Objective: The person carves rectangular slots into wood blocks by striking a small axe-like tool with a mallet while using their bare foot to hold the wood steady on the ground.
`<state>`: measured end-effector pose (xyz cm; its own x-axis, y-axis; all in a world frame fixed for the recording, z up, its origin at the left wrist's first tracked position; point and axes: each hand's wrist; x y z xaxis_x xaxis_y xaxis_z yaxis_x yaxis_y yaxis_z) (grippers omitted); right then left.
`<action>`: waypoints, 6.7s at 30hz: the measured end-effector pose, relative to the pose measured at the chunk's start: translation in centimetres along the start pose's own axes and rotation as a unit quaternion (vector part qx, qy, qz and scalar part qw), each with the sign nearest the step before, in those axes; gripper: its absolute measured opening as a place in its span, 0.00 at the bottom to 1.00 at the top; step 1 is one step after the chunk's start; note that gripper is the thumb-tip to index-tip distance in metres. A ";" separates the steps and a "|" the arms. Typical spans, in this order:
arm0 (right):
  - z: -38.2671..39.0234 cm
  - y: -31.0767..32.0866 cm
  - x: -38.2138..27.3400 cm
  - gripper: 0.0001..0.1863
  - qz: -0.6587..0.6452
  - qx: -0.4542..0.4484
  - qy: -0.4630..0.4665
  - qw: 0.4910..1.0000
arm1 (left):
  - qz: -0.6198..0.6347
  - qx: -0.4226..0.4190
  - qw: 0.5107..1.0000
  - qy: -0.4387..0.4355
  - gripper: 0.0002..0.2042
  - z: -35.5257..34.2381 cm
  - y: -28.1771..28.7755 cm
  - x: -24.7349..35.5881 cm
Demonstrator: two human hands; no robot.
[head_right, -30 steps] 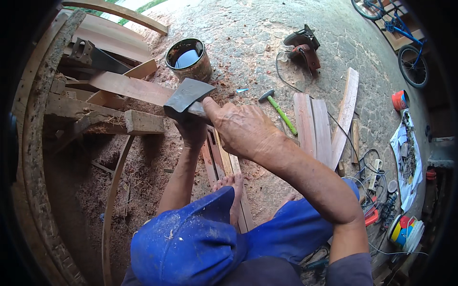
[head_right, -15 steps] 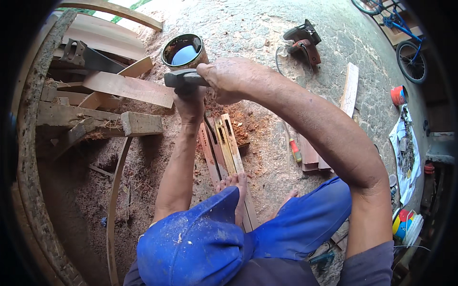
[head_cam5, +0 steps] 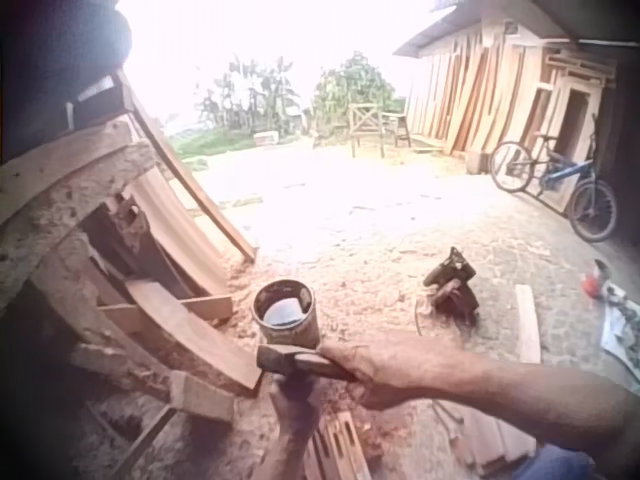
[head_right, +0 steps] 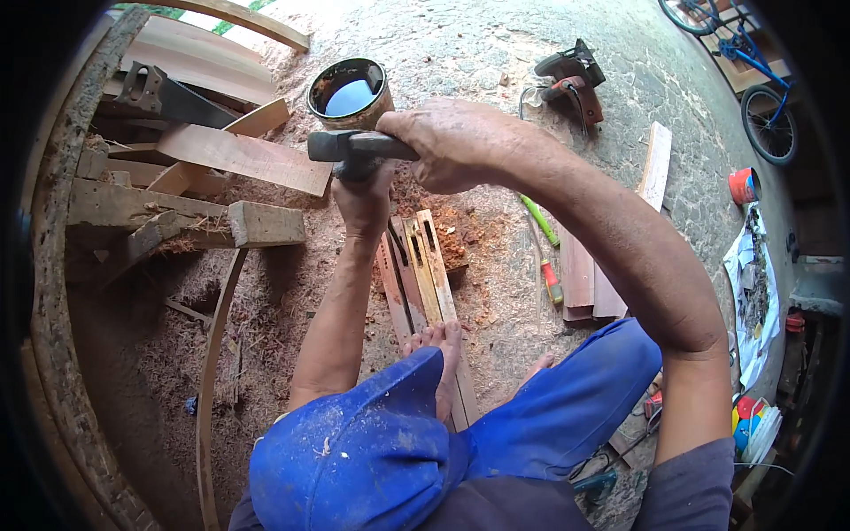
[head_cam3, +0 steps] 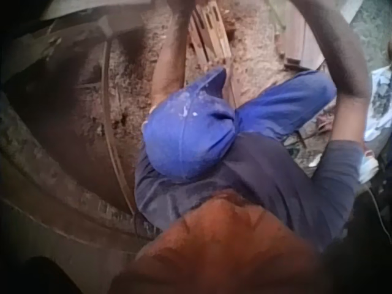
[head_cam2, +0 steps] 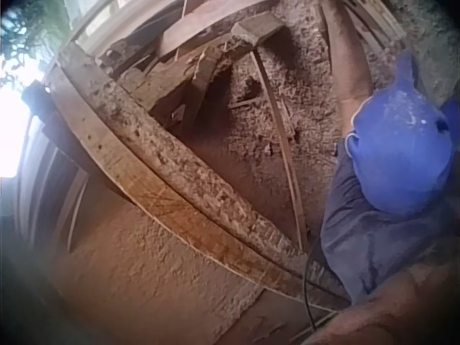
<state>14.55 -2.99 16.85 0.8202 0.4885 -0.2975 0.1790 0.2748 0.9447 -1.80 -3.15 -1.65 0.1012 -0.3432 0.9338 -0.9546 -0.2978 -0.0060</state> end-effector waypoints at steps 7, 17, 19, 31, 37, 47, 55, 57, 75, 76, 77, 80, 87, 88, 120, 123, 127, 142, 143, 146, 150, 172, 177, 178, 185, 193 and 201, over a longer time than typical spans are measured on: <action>-2.1 4.7 -0.6 0.19 -0.167 0.380 -0.039 0.909 | 0.047 0.008 0.994 0.099 0.06 -1.6 -1.0 0.8; 9.5 -4.2 -1.0 0.31 -0.301 0.100 -0.146 0.937 | -0.023 -0.004 0.997 0.067 0.09 3.8 0.8 0.9; 11.0 -4.9 -2.0 0.32 -0.343 0.145 -0.168 0.913 | -0.011 -0.024 0.980 0.195 0.07 -3.5 -0.5 0.4; 17.9 -10.4 -2.9 0.37 -0.490 0.183 -0.278 0.805 | 0.012 0.005 1.000 -0.016 0.06 1.6 -0.9 2.5; 18.3 -12.1 -3.4 0.36 -0.485 0.170 -0.318 0.797 | -0.075 -0.021 0.909 0.410 0.07 -8.7 -3.4 -8.9; 18.2 -13.2 -4.6 0.35 -0.414 0.245 -0.220 0.849 | -0.070 -0.013 0.986 -0.150 0.10 4.9 1.1 4.4; 16.3 -10.1 -5.4 0.31 -0.314 0.373 -0.050 0.872 | -0.051 -0.091 0.989 -0.101 0.10 6.3 3.1 8.6; 17.1 -10.6 -5.6 0.31 -0.363 0.353 -0.123 0.853 | -0.010 0.034 0.977 -0.210 0.10 6.8 2.8 13.5; 17.7 -13.2 -4.1 0.31 -0.597 0.283 -0.299 0.688 | 0.005 0.016 0.999 0.037 0.06 -0.6 2.4 3.9; 17.6 -13.2 -4.0 0.32 -0.597 0.283 -0.298 0.688 | 0.012 0.012 0.999 0.036 0.06 -0.5 2.4 4.0; 17.5 -13.2 -4.0 0.33 -0.598 0.284 -0.297 0.689 | 0.020 0.009 0.999 0.034 0.06 -0.3 2.2 4.1; 16.2 -13.4 -4.6 0.36 -0.575 0.321 -0.254 0.708 | 0.012 -0.052 0.996 -0.078 0.09 0.9 0.6 5.1; 11.0 -4.7 -5.8 0.35 -0.189 0.302 -0.003 0.934 | -0.218 -0.033 0.929 -0.296 0.10 0.9 1.3 2.1; 10.2 -3.9 -5.8 0.33 -0.170 0.311 0.014 0.935 | -0.270 -0.025 0.903 -0.332 0.09 0.5 1.4 1.7; 12.7 -6.8 -1.7 0.34 -0.313 0.209 -0.190 0.907 | 0.023 0.005 0.998 0.052 0.08 0.7 -1.7 1.8; 14.2 -8.6 -2.8 0.35 -0.404 0.217 -0.217 0.862 | 0.005 0.018 0.913 0.409 0.07 -9.0 -1.5 -6.3; 18.0 -10.4 -3.4 0.35 -0.460 0.185 -0.294 0.817 | 0.012 -0.038 0.904 0.426 0.08 -8.9 -1.5 -6.5; 19.4 -11.6 -4.0 0.35 -0.519 0.193 -0.302 0.776 | -0.021 -0.033 0.993 -0.113 0.12 0.0 3.4 12.5; 19.3 -12.0 -4.0 0.35 -0.501 0.217 -0.283 0.788 | -0.122 -0.013 0.970 -0.211 0.12 -0.1 2.7 10.8; 19.3 -11.9 -4.4 0.35 -0.517 0.186 -0.306 0.778 | -0.072 -0.038 0.994 -0.075 0.11 0.7 3.1 7.3; 19.5 -12.3 -4.5 0.36 -0.507 0.177 -0.316 0.782 | -0.014 -0.021 0.999 -0.019 0.10 0.9 2.9 5.2; 13.1 -7.9 -6.6 0.27 0.039 0.237 -0.021 0.970 | 0.178 -0.151 0.966 0.110 0.13 6.6 4.1 -0.3; 13.0 -8.1 -5.5 0.23 0.020 0.231 -0.001 0.973 | -0.010 -0.180 0.980 -0.078 0.10 5.8 4.4 0.2; 12.7 -7.4 -5.9 0.25 0.003 0.272 0.027 0.962 | 0.005 -0.177 0.982 -0.060 0.10 5.3 5.2 -2.4; 14.1 -8.7 -5.9 0.21 0.039 0.218 -0.016 0.975 | -0.007 -0.213 0.977 -0.022 0.09 8.0 5.0 -0.2; 13.9 -3.5 -5.9 0.30 -0.119 0.365 0.014 0.923 | 0.013 -0.123 0.990 -0.066 0.08 4.3 2.4 4.0; 12.3 -5.6 -5.8 0.35 -0.054 0.328 -0.017 0.943 | 0.003 -0.149 0.986 -0.075 0.09 5.1 1.6 5.2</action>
<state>15.50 -17.53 14.96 0.7929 0.4564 -0.4038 0.5516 -0.2560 0.7938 -1.37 -9.99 1.38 0.1147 -0.4784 0.8706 -0.9929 -0.0278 0.1155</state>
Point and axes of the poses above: each hand's wrist, its own z-axis away from the middle knuckle, its own y-axis out of the back of the hand, x = y × z, and after that the axes turned 6 degrees about x, right-handed
